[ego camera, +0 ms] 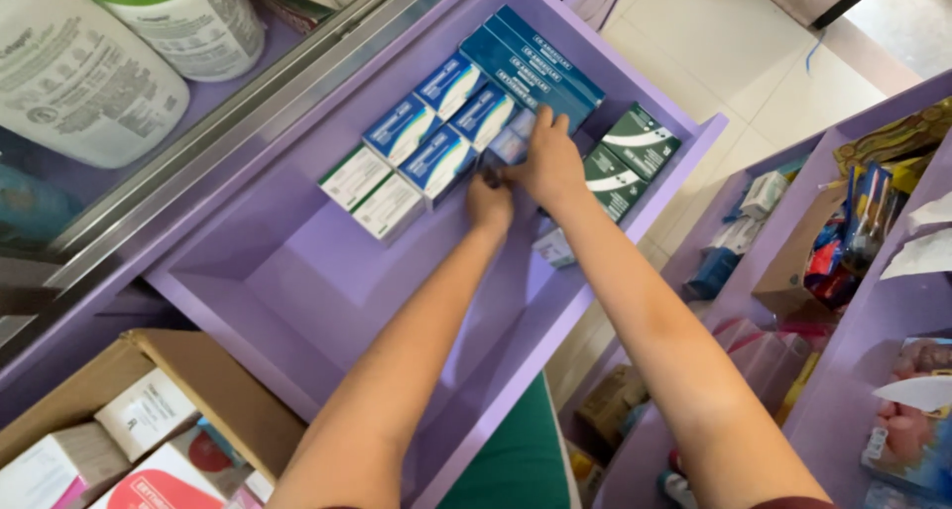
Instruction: The person organizes various medicine boxes by taking them from a cardboard box and placing them into a purple drawer. They arrange the boxes neatly in rows within the drawer, handling different types of medication packaging.
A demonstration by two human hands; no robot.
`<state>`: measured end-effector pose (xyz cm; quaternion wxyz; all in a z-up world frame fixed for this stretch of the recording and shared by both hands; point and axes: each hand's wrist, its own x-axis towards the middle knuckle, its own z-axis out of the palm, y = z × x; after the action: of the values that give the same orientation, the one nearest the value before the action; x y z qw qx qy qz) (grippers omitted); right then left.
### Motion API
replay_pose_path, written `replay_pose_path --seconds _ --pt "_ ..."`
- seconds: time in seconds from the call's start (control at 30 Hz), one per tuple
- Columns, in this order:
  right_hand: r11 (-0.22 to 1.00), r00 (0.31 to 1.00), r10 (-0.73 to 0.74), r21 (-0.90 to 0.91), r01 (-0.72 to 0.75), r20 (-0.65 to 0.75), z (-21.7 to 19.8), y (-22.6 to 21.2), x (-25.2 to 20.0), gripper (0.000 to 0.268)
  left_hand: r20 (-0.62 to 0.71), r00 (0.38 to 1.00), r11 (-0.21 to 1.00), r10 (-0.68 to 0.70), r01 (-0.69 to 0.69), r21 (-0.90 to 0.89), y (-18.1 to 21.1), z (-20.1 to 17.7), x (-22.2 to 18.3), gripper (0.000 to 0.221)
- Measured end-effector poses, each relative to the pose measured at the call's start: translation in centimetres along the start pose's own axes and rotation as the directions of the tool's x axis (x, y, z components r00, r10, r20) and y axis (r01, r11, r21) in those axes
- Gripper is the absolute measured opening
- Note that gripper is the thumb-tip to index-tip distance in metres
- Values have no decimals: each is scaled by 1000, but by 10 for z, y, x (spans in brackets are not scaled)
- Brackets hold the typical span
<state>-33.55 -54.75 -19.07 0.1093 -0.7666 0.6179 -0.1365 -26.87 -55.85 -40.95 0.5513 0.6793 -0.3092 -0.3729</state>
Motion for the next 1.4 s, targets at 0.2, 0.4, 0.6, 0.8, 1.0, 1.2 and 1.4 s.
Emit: replay_pose_path --seconds 0.2,0.4,0.6,0.8,1.0,1.2,1.4 --pt "993 997 -9 -115 18 80 17 9 2 109 38 999 997 -17 15 71 43 -26 -17 25" --pt "978 980 -79 -177 112 184 22 21 7 116 292 954 966 -65 -13 258 59 -40 -7 25" --pt "951 971 -164 -233 201 172 -24 6 -11 83 748 631 468 -207 -607 642 105 -69 -17 29" --pt "965 955 -263 32 261 134 -76 -8 -45 67 846 530 -229 -63 -833 504 271 -186 -165 34" --pt "938 923 -342 121 325 174 -129 -60 -103 64 919 392 -520 42 -777 356 399 -297 -337 37" --pt "756 676 -654 326 568 340 -189 -179 -220 55 886 453 -456 93 -772 443 412 -364 -403 38" --pt "428 348 -901 400 810 259 -219 -246 -316 49 801 596 -390 52 -726 566 393 -409 -434 35"
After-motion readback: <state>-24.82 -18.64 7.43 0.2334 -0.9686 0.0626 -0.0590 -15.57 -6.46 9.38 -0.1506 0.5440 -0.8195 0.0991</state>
